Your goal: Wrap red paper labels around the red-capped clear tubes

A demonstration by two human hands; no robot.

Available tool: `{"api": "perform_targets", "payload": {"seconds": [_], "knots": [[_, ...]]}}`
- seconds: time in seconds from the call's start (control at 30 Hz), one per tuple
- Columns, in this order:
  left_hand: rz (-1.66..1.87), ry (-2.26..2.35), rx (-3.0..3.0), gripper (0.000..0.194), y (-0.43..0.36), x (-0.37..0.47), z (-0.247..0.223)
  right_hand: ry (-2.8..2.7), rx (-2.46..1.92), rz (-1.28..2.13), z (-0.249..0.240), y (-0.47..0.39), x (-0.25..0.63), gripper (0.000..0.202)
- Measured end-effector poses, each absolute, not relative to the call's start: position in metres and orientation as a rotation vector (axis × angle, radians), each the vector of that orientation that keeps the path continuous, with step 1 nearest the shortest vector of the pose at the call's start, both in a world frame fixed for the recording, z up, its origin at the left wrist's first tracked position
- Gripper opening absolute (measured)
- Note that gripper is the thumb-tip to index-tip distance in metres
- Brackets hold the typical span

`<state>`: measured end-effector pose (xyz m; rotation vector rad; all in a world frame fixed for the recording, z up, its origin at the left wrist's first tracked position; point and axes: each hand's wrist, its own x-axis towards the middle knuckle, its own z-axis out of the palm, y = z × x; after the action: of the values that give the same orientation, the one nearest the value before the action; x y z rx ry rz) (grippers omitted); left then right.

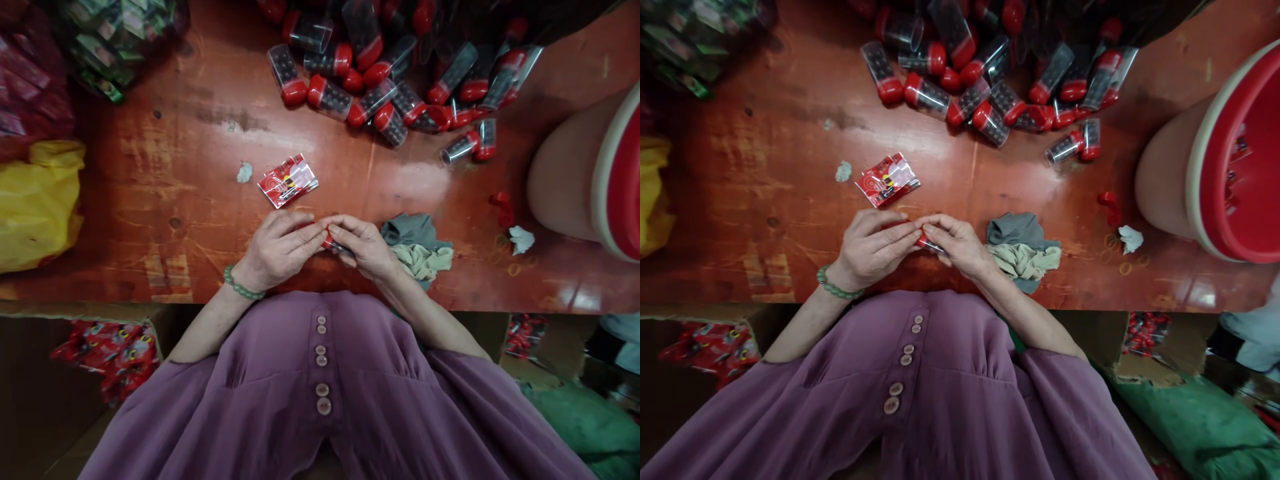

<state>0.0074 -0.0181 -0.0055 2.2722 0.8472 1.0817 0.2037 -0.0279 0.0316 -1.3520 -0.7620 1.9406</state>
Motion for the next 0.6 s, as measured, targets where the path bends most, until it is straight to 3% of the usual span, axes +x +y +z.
{"api": "perform_targets", "payload": {"seconds": [0.13,0.3,0.47,0.6], "knots": [[1.210,1.227,1.708,0.054,-0.037,0.012,0.012,-0.804,-1.362,1.873,0.037,-0.026,0.202,0.038],[1.049,1.188,0.751,0.040,-0.061,0.014,0.022,-0.883,-1.340,1.731,0.049,-0.027,0.192,0.031],[1.217,1.267,0.588,0.045,-0.068,0.006,0.028,-0.959,-1.350,1.626,0.054,-0.032,0.186,0.030],[0.914,0.980,0.373,0.037,-0.063,0.008,0.039,-1.144,-1.415,1.556,0.050,-0.037,0.186,0.032]]}}
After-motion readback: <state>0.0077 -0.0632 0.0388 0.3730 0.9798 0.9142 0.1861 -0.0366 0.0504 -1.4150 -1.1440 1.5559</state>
